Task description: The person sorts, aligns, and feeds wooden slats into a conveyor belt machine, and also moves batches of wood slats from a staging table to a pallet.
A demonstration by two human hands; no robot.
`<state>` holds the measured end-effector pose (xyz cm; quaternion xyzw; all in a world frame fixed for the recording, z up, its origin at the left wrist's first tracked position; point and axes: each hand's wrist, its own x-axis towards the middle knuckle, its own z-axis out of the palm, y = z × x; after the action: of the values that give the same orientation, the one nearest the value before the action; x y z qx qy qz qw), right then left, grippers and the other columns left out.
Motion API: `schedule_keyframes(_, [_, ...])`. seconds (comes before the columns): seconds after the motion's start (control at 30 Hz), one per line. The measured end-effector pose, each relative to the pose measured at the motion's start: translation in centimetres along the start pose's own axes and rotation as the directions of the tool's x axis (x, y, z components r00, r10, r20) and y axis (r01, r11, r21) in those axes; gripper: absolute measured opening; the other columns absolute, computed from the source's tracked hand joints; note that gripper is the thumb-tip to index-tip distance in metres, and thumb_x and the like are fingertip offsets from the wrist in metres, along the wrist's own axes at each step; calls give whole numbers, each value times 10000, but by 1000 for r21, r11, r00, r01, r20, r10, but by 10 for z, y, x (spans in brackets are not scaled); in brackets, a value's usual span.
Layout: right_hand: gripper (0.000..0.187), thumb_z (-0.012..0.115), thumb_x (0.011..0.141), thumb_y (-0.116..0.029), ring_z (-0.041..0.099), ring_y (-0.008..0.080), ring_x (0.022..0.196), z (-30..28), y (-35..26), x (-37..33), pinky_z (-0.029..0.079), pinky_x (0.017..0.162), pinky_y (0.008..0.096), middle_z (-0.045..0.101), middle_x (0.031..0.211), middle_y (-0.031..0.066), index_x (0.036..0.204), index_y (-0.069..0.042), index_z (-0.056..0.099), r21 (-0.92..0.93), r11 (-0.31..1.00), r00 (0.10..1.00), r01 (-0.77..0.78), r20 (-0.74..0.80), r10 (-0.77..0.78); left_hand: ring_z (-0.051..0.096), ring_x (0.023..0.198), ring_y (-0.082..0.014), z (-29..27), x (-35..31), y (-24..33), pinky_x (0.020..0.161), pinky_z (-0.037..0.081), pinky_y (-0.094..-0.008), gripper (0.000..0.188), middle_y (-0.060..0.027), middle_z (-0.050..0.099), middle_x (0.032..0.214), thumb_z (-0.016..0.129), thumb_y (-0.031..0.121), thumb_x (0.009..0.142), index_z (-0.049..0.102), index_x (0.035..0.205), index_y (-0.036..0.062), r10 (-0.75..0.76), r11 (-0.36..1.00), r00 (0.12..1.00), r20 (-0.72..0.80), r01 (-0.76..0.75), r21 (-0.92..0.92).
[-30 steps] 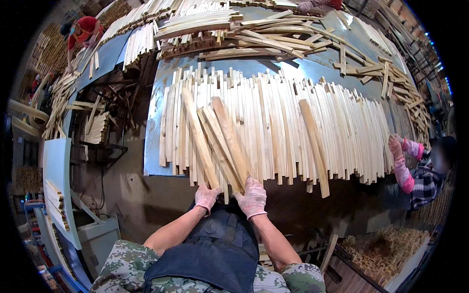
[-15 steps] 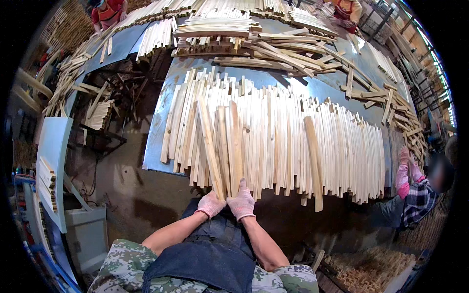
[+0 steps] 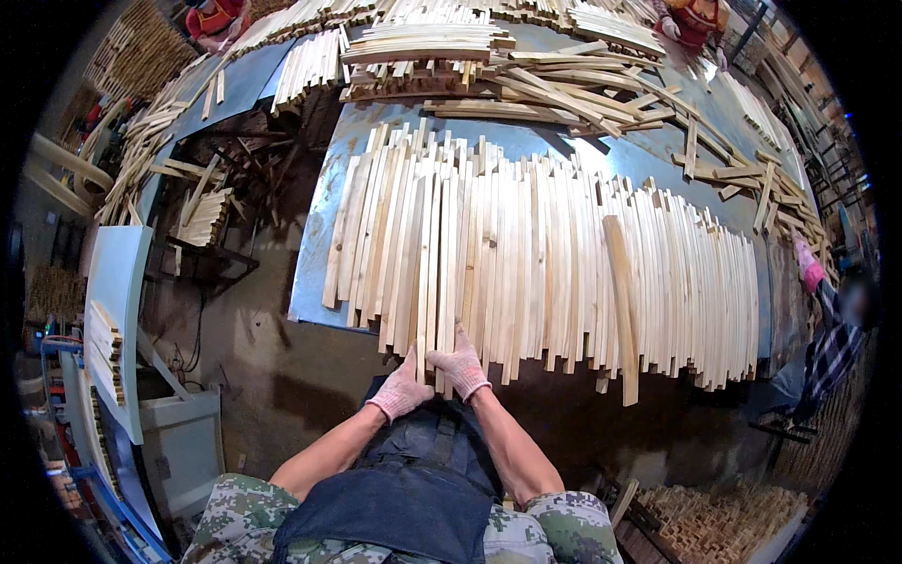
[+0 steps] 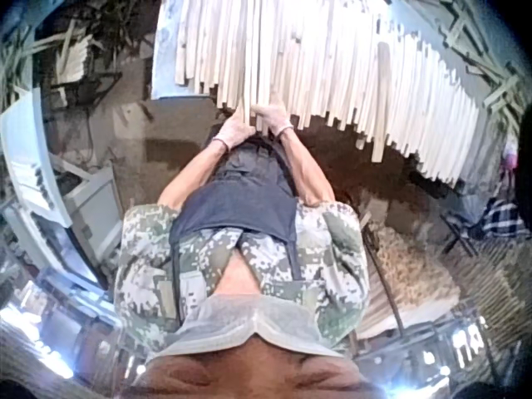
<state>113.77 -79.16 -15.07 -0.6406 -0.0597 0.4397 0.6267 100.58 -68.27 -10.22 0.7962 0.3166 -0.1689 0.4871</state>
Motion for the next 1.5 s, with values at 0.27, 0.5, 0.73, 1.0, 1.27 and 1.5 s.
schedule_keyframes(0.27, [679,656,922,-479,672,421,1196,-12,-37,1,523,1054,461,687,1284,286,1394,8,610,-834,540,994,-112,-95,60,719,1068,-362,-29,35,-7,958,558,-428,437,-259,736,1124,726,213,827,704,1228,39,40,990,999,31,-44,134])
schedule_keyframes(0.5, [529,671,998,-350,667,177,890,-95,27,5,565,831,348,765,1028,138,1365,30,653,-399,917,990,-4,-130,-52,632,728,-101,-22,72,-29,661,556,-273,464,-36,699,900,639,107,951,644,1385,-58,-232,779,972,28,203,-593])
schedule_keyframes(0.73, [593,683,911,-110,629,412,1230,-282,-18,-32,485,1101,441,622,1387,281,1479,-1,552,-631,745,556,-215,-706,-439,651,783,-126,-35,65,-14,727,556,-291,415,-55,737,944,657,256,974,722,1286,-10,-276,806,960,53,261,-532])
schedule_keyframes(1.0, [817,761,831,-374,604,427,1297,-350,-24,-52,468,1120,474,624,1425,255,1532,-36,510,-692,393,569,-606,-722,-393,724,1099,-264,-5,87,-43,979,556,-359,557,-200,749,1215,750,337,939,676,1334,-49,-210,950,958,-195,153,-271])
schedule_keyframes(1.27, [734,765,876,-328,688,388,1151,-295,-27,-37,519,1040,453,703,1263,264,1492,11,551,-635,687,593,-353,-720,-361,697,1211,-304,-14,79,-20,1043,543,-383,629,-241,711,1309,771,352,915,640,1376,-55,-224,944,963,-153,175,-280])
schedule_keyframes(1.5, [715,780,927,-204,669,186,951,-186,-55,-19,549,867,328,724,1093,118,1535,43,496,-198,980,803,4,-584,-121,693,1215,-305,-29,83,-15,1032,541,-372,635,-254,709,1306,723,373,935,636,1363,-88,-254,923,966,48,257,-285])
